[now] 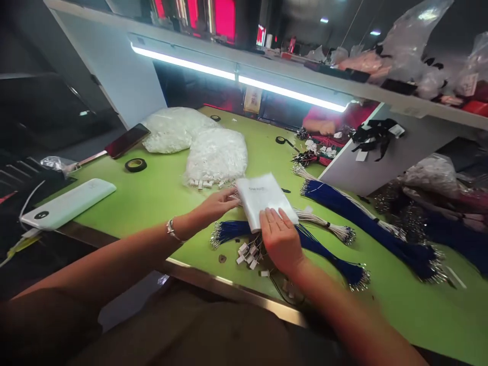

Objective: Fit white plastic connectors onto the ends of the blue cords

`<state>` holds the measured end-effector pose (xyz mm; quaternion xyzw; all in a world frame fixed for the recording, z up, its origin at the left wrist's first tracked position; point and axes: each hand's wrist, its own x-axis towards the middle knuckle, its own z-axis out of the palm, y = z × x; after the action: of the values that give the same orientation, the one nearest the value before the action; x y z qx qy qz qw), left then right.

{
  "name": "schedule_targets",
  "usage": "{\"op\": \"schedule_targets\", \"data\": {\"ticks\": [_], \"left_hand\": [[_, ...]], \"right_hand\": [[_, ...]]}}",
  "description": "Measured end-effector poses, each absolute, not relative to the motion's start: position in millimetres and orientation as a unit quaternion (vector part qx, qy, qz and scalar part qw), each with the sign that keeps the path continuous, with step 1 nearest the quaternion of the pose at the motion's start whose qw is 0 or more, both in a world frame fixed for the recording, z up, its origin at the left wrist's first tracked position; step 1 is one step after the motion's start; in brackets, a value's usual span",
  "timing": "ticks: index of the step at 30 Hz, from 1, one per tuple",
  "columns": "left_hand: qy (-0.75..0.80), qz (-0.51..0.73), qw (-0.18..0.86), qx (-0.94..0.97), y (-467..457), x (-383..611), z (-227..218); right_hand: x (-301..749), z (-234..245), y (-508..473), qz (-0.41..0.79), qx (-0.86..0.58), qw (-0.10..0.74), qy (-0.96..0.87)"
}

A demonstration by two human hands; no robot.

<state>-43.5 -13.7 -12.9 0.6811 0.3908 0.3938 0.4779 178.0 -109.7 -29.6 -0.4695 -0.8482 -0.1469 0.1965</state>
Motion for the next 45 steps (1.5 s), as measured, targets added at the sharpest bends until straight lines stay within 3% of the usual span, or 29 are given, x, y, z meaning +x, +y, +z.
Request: {"op": "schedule_targets", "data": {"ticks": [3, 6, 8, 10, 13, 16, 20, 24, 28, 32, 35, 37, 41, 45], "left_hand": [[0.451, 0.257, 0.38, 0.765, -17, -31, -17], [0.428, 0.158, 0.302, 0.837, -32, -24, -12], [0.411, 0.099, 0.273, 0.864, -44, -18, -10], [0.412, 0.069, 0.238, 0.877, -53, -11, -11], [0.421, 0.081, 0.181, 0.885, -57, -4, -17], [0.409, 0.123, 0.144, 0.893, -57, -5, -27], [0.365, 0.227, 0.074, 0.9, -62, -14, -47], [0.348, 0.298, 0.03, 0.888, -71, -21, -60], [0.439, 0.345, 0.137, 0.818, -80, -21, -53], [0.481, 0.405, 0.327, 0.705, -84, -18, -42], [0.482, 0.409, 0.465, 0.62, -86, -12, -44], [0.495, 0.395, 0.532, 0.562, -87, -12, -47], [0.422, 0.297, 0.643, 0.566, -93, -37, -35], [0.38, 0.107, 0.652, 0.647, -90, -85, 7]], "right_hand": [[179, -49, -98, -0.047, -0.478, 0.169, -0.861], [202, -40, -90, 0.027, -0.467, 0.213, -0.858], [224, -29, -82, 0.028, -0.54, 0.273, -0.796], [241, -24, -72, 0.033, -0.625, 0.265, -0.734], [249, -24, -59, 0.099, -0.662, 0.214, -0.712], [245, -27, -52, 0.14, -0.654, 0.254, -0.699], [243, -26, -51, 0.108, -0.663, 0.318, -0.669], [240, -23, -51, 0.089, -0.662, 0.328, -0.668], [223, -11, -45, 0.15, -0.637, 0.293, -0.698], [193, 13, -35, 0.303, -0.556, 0.406, -0.659], [159, 16, -34, 0.389, -0.454, 0.397, -0.697], [138, 4, -38, 0.37, -0.415, 0.355, -0.752], [129, -32, -45, 0.177, -0.336, 0.251, -0.891], [144, -49, -42, 0.092, -0.234, 0.166, -0.954]]}}
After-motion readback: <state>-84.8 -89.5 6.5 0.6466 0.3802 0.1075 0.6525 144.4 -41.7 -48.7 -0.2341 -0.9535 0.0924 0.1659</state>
